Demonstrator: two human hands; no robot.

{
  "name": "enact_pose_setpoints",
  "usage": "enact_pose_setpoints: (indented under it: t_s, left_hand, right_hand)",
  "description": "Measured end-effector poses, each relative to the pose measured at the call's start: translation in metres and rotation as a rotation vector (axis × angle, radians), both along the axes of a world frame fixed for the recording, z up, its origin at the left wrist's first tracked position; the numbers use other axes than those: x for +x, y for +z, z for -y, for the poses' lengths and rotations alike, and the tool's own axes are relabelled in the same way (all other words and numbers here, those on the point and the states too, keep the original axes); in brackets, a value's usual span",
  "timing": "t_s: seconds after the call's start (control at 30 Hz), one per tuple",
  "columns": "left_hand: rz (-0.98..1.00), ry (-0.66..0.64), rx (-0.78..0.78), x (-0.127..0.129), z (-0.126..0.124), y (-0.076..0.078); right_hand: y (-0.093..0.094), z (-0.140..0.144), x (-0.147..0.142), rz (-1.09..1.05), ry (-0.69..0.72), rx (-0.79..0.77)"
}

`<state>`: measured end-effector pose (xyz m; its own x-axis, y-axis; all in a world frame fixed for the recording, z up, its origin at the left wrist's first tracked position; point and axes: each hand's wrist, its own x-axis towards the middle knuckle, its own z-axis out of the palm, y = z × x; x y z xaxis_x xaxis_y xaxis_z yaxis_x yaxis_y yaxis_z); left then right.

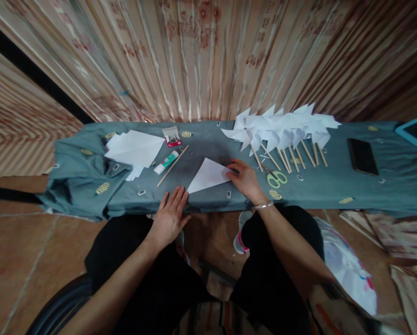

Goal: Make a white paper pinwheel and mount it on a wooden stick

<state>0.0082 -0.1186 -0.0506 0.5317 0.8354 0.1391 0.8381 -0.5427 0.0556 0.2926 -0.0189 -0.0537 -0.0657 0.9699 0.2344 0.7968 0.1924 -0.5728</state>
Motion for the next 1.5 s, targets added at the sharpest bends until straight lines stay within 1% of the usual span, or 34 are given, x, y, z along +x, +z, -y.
enact_pose_setpoints:
  t_s: [0.17,0.27,0.37,0.47,0.53,0.6,0.77,0.87,0.93,1.07,1.13,1.2,1.23,1.3,1.4,1.5]
  left_hand:
    - [-0.002,0.007,0.005,0.001,0.002,0.001]
    - [0.003,0.004,0.005,0.001,0.002,0.001]
    - [0.018,0.006,0.003,0.000,0.002,0.000]
    - [0.030,0.014,0.011,-0.001,0.001,-0.002]
    - [0.033,0.020,0.015,-0.001,0.000,-0.002]
    - [0.031,0.023,0.018,0.000,0.000,-0.002]
    - [0.008,0.025,0.052,0.002,0.000,0.000]
    - [0.005,0.024,0.044,0.003,0.001,0.001]
    - [0.013,0.028,0.030,0.003,0.001,0.001]
    - [0.074,0.048,-0.022,0.004,0.001,0.000]
    - [0.152,0.064,-0.067,0.003,0.001,0.000]
    - [0.279,0.090,-0.129,0.001,0.000,0.002]
    - [0.365,0.115,-0.166,0.001,-0.001,0.003]
    - [0.571,0.207,-0.254,0.002,-0.007,0.008]
    - [0.899,0.381,-0.404,0.010,-0.025,0.020]
    - [1.200,0.448,-0.591,0.024,-0.051,0.033]
  right_hand:
    - [0.007,0.008,0.001,-0.013,0.038,0.057]
    - [0.008,0.011,0.003,-0.052,0.045,0.055]
    - [0.010,0.008,0.013,-0.146,0.018,0.062]
    - [0.012,0.005,0.027,-0.248,0.003,0.111]
    - [0.013,0.005,0.032,-0.274,0.010,0.124]
    - [0.012,0.006,0.032,-0.241,0.022,0.098]
    - [0.010,0.009,0.014,-0.024,0.085,-0.060]
    - [0.011,0.011,0.006,0.063,0.095,-0.099]
    - [0.012,0.012,0.004,0.068,0.083,-0.103]
    - [0.013,0.014,0.003,-0.017,0.071,-0.073]
    - [0.014,0.014,0.004,-0.077,0.072,-0.052]
    - [0.016,0.013,0.007,-0.157,0.068,-0.029]
    - [0.018,0.012,0.010,-0.207,0.066,-0.016]
    - [0.022,0.011,0.015,-0.314,0.074,0.004]
    - [0.029,0.012,0.022,-0.461,0.119,0.002]
    - [0.033,0.014,0.025,-0.581,0.160,-0.020]
